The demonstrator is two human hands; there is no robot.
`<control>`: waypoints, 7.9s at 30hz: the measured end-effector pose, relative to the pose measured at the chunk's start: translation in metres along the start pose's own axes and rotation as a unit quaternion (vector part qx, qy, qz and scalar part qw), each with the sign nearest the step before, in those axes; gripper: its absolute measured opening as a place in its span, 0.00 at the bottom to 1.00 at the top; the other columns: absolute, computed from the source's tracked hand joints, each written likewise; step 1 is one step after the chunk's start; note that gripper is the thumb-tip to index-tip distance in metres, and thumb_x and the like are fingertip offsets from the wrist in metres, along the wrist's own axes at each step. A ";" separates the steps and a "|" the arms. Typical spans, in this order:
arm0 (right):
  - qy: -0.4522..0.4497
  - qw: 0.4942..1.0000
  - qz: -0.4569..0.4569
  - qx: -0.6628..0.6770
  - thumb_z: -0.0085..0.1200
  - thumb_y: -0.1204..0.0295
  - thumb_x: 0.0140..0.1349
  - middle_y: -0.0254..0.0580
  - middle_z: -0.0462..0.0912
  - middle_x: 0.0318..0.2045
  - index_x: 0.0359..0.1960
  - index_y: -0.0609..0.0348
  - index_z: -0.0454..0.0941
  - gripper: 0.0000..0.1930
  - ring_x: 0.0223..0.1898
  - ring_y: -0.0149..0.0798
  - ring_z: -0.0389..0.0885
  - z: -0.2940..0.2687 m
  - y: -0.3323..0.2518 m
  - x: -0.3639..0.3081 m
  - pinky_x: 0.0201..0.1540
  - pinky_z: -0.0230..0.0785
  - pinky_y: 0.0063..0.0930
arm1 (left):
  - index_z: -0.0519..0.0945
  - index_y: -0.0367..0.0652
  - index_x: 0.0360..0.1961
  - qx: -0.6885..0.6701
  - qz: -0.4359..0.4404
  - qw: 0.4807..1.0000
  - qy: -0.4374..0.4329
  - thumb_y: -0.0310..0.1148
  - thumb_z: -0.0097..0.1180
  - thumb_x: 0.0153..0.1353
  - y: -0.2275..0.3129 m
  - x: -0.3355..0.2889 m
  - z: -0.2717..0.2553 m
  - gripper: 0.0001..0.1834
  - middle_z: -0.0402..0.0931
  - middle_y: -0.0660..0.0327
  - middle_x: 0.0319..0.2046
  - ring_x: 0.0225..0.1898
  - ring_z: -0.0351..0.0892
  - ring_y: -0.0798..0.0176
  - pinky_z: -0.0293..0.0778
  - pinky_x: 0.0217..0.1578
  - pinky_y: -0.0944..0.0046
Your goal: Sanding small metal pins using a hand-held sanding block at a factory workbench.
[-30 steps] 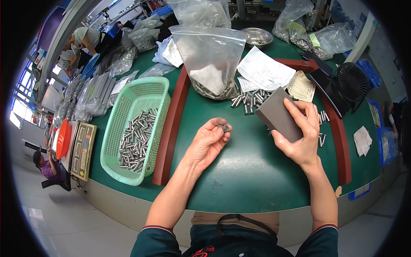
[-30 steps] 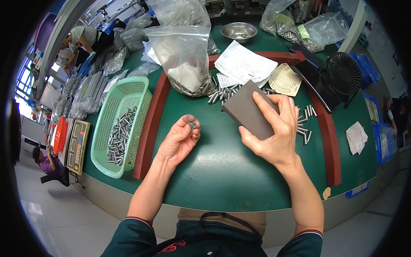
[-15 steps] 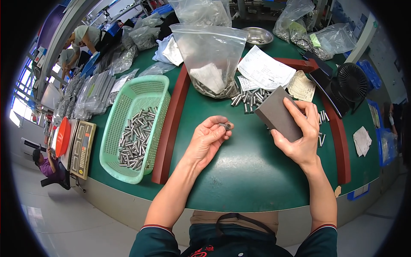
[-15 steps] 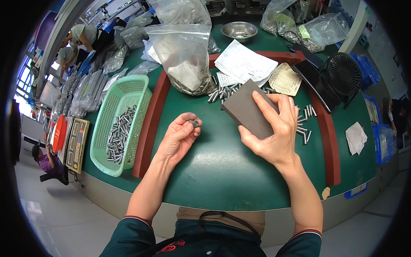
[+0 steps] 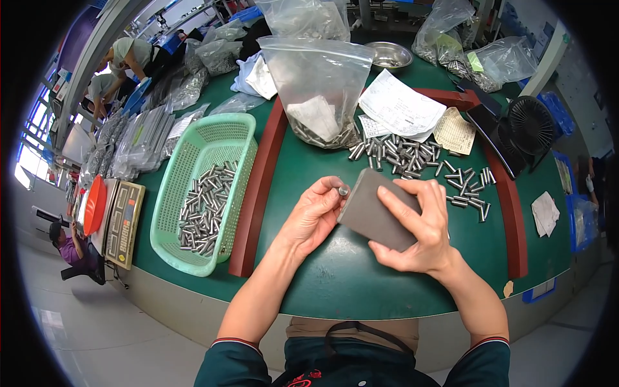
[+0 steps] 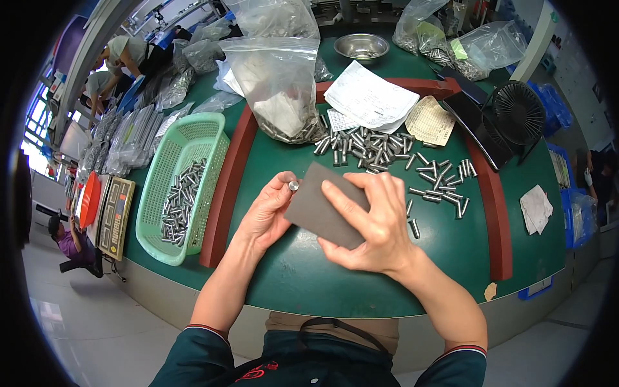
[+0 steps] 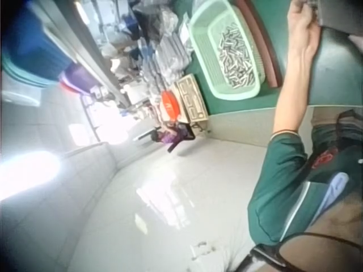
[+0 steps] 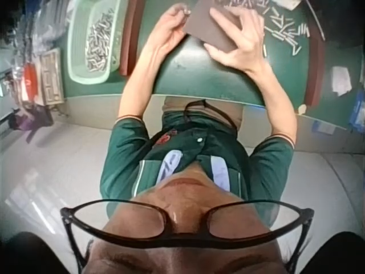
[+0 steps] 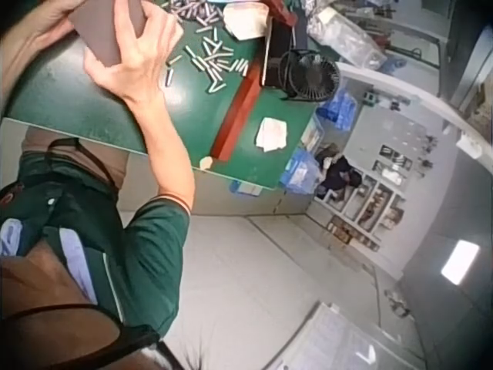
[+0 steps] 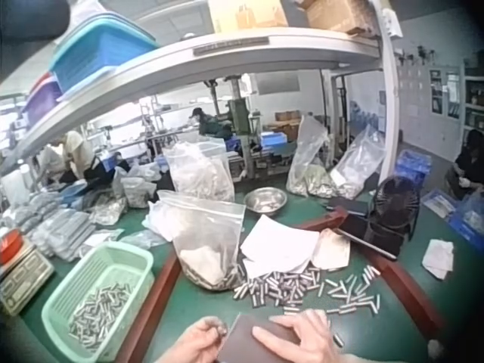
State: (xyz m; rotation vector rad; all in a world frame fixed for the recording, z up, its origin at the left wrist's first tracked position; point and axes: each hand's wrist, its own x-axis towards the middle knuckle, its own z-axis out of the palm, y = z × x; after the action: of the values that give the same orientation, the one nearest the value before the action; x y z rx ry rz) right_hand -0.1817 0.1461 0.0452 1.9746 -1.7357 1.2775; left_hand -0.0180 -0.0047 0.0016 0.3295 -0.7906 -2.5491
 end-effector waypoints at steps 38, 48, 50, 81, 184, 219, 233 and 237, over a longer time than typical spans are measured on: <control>0.000 1.000 -0.014 0.014 0.68 0.62 0.35 0.47 0.76 0.41 0.52 0.56 0.80 0.35 0.40 0.46 0.74 -0.002 -0.009 0.001 0.46 0.60 0.42 | 0.77 0.37 0.41 0.199 0.099 0.975 0.024 0.20 0.57 0.63 -0.004 -0.001 0.010 0.06 0.81 0.60 0.37 0.39 0.80 0.71 0.77 0.43 0.72; 0.012 0.998 0.059 -0.026 0.66 0.63 0.34 0.50 0.76 0.41 0.50 0.61 0.80 0.34 0.40 0.48 0.74 -0.006 0.014 0.004 0.46 0.64 0.41 | 0.72 0.40 0.42 0.262 0.168 0.950 0.022 0.18 0.59 0.61 -0.007 -0.003 0.014 0.11 0.80 0.59 0.40 0.40 0.80 0.70 0.77 0.42 0.72; 0.032 0.994 0.083 -0.062 0.67 0.63 0.33 0.51 0.76 0.41 0.50 0.62 0.80 0.35 0.40 0.49 0.74 -0.010 0.026 0.007 0.46 0.65 0.43 | 0.68 0.43 0.45 0.259 0.163 0.952 -0.031 0.17 0.58 0.61 -0.003 0.001 0.011 0.16 0.80 0.59 0.40 0.40 0.80 0.70 0.77 0.41 0.72; 0.034 0.998 0.058 -0.005 0.69 0.64 0.33 0.47 0.76 0.41 0.51 0.58 0.80 0.35 0.41 0.46 0.73 -0.005 0.012 0.002 0.45 0.60 0.39 | 0.67 0.45 0.53 0.063 0.036 0.997 -0.017 0.25 0.64 0.59 -0.005 0.001 0.002 0.23 0.79 0.59 0.40 0.41 0.78 0.67 0.73 0.47 0.68; 0.073 0.990 0.073 -0.100 0.66 0.66 0.33 0.48 0.76 0.41 0.51 0.61 0.80 0.35 0.40 0.48 0.74 0.003 0.026 0.007 0.45 0.64 0.40 | 0.82 0.40 0.42 0.171 0.032 0.983 -0.057 0.27 0.61 0.62 -0.006 -0.003 0.015 0.08 0.82 0.59 0.37 0.39 0.81 0.68 0.78 0.43 0.65; 0.065 0.997 -0.042 0.001 0.67 0.60 0.32 0.52 0.78 0.42 0.50 0.57 0.81 0.36 0.37 0.45 0.75 0.005 -0.001 0.000 0.43 0.63 0.40 | 0.80 0.40 0.45 0.120 -0.018 0.989 0.079 0.29 0.60 0.63 -0.013 -0.004 0.032 0.10 0.81 0.62 0.39 0.39 0.80 0.69 0.79 0.40 0.68; 0.121 0.987 0.035 -0.098 0.66 0.65 0.32 0.50 0.77 0.44 0.52 0.62 0.79 0.37 0.41 0.47 0.74 0.007 0.028 0.010 0.45 0.64 0.42 | 0.79 0.37 0.44 0.133 0.026 0.990 -0.028 0.27 0.62 0.61 -0.012 -0.005 0.011 0.11 0.80 0.61 0.35 0.36 0.77 0.68 0.75 0.38 0.69; 0.085 0.995 -0.048 -0.005 0.66 0.59 0.32 0.52 0.79 0.43 0.48 0.58 0.83 0.34 0.36 0.44 0.74 0.017 -0.014 -0.003 0.43 0.61 0.39 | 0.79 0.39 0.44 0.150 -0.011 0.980 0.128 0.25 0.56 0.63 -0.017 -0.008 0.032 0.08 0.80 0.62 0.36 0.36 0.81 0.69 0.79 0.35 0.69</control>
State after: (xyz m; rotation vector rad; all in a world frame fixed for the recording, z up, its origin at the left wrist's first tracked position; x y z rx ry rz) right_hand -0.1613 0.1407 0.0380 1.8603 -1.5465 1.3579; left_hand -0.0278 0.0272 0.0187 0.7485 -1.0726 -2.3403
